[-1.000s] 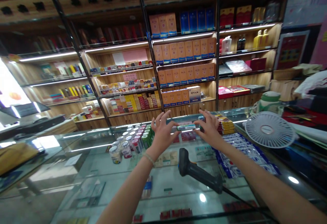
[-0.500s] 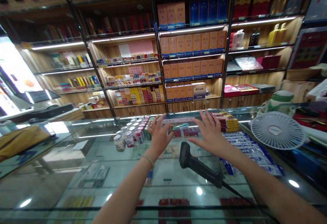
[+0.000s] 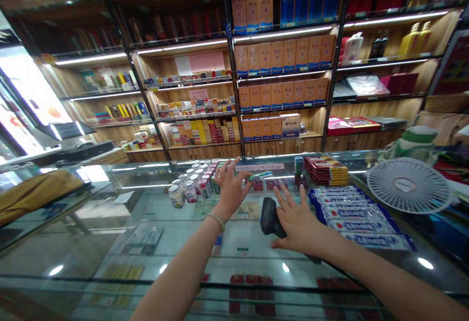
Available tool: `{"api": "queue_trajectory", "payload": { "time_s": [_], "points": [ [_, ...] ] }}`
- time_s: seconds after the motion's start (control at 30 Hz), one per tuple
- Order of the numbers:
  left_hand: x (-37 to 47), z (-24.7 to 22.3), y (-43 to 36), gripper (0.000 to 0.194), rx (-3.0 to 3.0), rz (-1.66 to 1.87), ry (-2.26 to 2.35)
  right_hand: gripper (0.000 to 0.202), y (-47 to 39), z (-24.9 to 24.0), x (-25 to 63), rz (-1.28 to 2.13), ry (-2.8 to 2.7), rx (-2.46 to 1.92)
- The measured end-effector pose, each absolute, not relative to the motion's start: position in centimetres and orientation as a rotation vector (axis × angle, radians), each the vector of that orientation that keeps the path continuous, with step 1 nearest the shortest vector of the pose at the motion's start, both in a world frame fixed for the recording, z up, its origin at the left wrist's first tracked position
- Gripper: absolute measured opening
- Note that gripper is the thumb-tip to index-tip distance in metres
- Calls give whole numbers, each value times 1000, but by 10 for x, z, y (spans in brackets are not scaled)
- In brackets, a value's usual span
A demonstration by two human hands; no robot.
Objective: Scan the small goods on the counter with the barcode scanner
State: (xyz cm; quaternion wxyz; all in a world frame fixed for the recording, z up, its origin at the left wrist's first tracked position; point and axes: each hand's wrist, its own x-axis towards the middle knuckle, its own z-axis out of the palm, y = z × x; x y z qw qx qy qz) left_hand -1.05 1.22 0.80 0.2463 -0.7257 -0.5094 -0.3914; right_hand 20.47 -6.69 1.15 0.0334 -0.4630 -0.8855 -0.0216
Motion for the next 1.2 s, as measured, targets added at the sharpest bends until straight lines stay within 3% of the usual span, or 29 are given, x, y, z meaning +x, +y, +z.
{"api": "queue_trajectory", "payload": {
  "time_s": [0.2,0.53,1.2],
  "points": [
    [-19,11,13,16,-1926,-1076,-1441,68,-55,6,204,263,-2622,-1381],
    [-34,18,17,15,-1801,-1163,-1549,55,-66,50,215,1476,-1915,-1002],
    [-37,19,17,15,-1826,-1201,-1548,49,-68,51,216,1315,-1926,-1105]
  ]
}}
